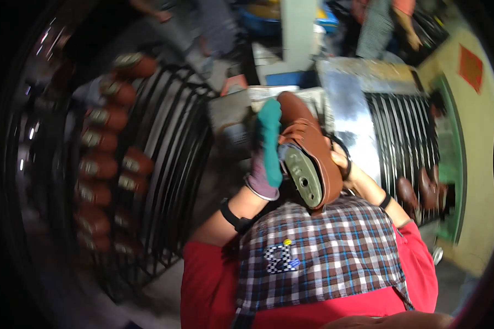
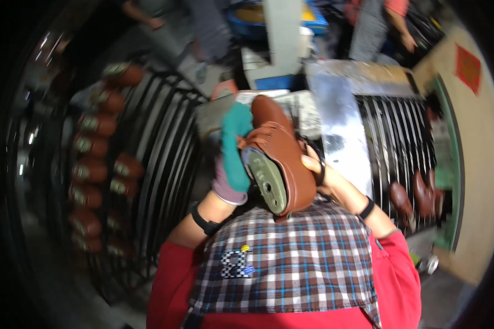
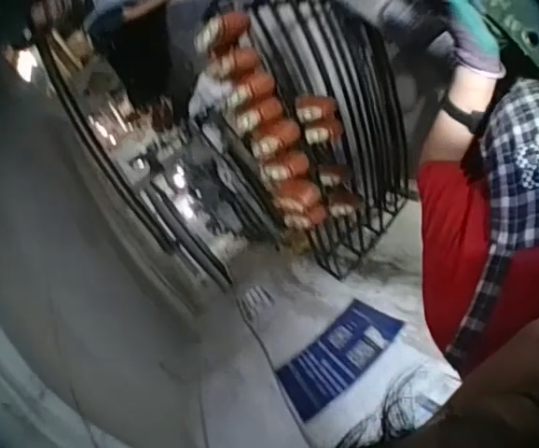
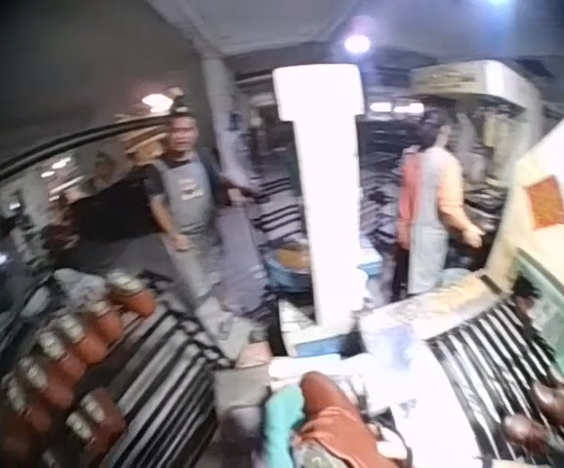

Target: Removing shoes from the heat treatment conveyor and trimming excess material with scissors.

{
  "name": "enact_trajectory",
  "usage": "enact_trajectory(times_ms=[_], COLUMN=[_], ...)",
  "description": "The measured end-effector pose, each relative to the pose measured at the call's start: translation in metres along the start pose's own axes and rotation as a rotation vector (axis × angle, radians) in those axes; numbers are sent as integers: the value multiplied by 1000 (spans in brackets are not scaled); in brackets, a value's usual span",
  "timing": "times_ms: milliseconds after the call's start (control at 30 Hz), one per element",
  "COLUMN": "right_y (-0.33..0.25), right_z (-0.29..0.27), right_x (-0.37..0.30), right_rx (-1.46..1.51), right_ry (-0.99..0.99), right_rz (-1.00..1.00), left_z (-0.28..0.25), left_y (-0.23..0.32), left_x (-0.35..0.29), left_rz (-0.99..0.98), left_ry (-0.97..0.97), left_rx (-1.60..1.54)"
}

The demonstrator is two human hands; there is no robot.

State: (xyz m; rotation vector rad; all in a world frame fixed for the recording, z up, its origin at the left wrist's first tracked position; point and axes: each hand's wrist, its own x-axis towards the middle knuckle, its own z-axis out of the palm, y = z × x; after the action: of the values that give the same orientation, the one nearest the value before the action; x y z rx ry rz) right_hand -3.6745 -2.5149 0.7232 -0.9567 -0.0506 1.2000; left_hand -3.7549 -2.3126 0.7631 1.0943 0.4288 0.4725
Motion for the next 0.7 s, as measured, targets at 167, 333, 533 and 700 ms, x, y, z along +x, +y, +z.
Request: enact_trajectory(times_ms=[167,333,533,700], right_y=[5,43,79,94], right_z=[31,71,135,106], right_x=[-1,33,61,47], right_rx=[-336,-620,-476,-489], right_ry=[-58,-260,-586,-422], right_rz=[-4,41,265,242], left_z=[-21,-82,-135,-242], left_y=[-8,-2,81,24], left_x=[-95,-139,-187,-274], left_rz=[-229,-179,-97,234], left_ry=[53,325,205,972], left_rx=[-436,-398,-979,-253])
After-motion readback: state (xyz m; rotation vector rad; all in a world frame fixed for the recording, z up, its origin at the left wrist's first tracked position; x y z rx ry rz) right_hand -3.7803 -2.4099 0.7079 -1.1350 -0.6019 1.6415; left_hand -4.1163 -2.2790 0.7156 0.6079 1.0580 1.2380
